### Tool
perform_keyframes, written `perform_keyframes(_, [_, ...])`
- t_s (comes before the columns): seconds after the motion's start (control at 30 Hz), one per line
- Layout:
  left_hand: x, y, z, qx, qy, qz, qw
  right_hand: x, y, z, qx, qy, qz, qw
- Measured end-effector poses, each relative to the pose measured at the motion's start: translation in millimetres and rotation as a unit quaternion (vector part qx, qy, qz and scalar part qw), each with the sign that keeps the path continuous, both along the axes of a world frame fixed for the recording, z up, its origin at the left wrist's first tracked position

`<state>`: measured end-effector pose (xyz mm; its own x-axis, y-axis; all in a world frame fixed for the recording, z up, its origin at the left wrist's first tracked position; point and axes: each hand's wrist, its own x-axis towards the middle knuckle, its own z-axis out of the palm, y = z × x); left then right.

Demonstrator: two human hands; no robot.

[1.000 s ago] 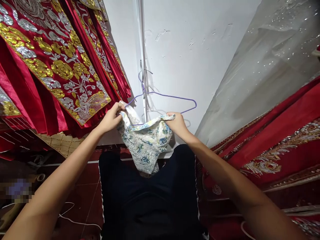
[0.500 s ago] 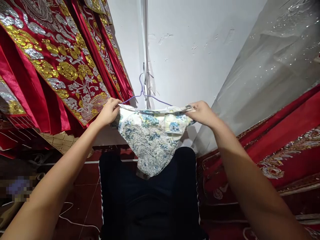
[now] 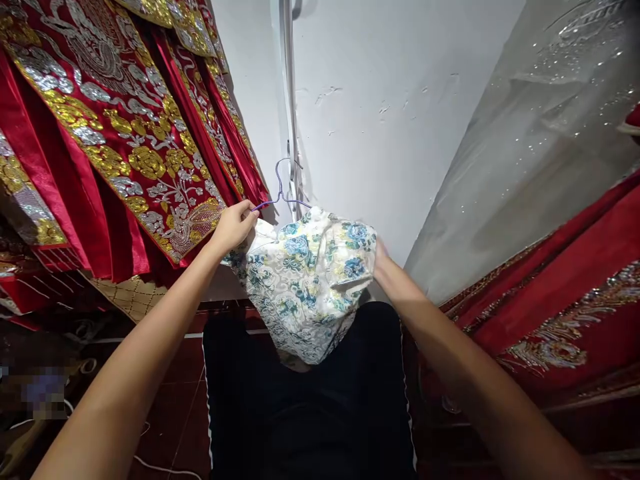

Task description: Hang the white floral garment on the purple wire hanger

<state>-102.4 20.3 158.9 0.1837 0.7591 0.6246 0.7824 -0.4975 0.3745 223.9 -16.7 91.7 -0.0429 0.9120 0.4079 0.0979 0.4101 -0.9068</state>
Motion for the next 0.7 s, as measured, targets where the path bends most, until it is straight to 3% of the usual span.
perform_keyframes(0.1, [1.2,1.2,-1.8,0.024,0.029,0.024,0.999,21.2,9.3,6.5,-0.080,0.128,0.081,0.985])
perform_keyframes(0.23, [10.7,11.1,4.1,0.049,0.024,0.043,0.998,24.8,3.5,39.5,-0.059,0.185,0.125,0.973])
perform_keyframes(0.37, [13.7,28.1,15.5,0.047,-0.097,0.038,0.993,-4.1,-22.8,83.1,-0.031,0.143,0.201,0.969])
perform_keyframes(0.43, [10.9,28.9,17.3,0.025,-0.199,-0.018,0.980,-21.4,-37.0,91.8,-0.037,0.072,0.278,0.957])
perform_keyframes(0.53, [6.0,9.0,11.7,0.012,-0.277,-0.165,0.946,-41.5,-51.0,77.6,-0.029,-0.062,0.353,0.933])
perform_keyframes(0.6, [6.0,-15.9,5.3,0.008,-0.250,-0.234,0.939,-51.9,-54.5,54.5,-0.019,-0.098,0.337,0.936])
perform_keyframes(0.7, [13.5,-55.2,-0.7,0.011,-0.176,-0.284,0.943,-67.6,-55.3,17.1,0.020,-0.066,0.276,0.959])
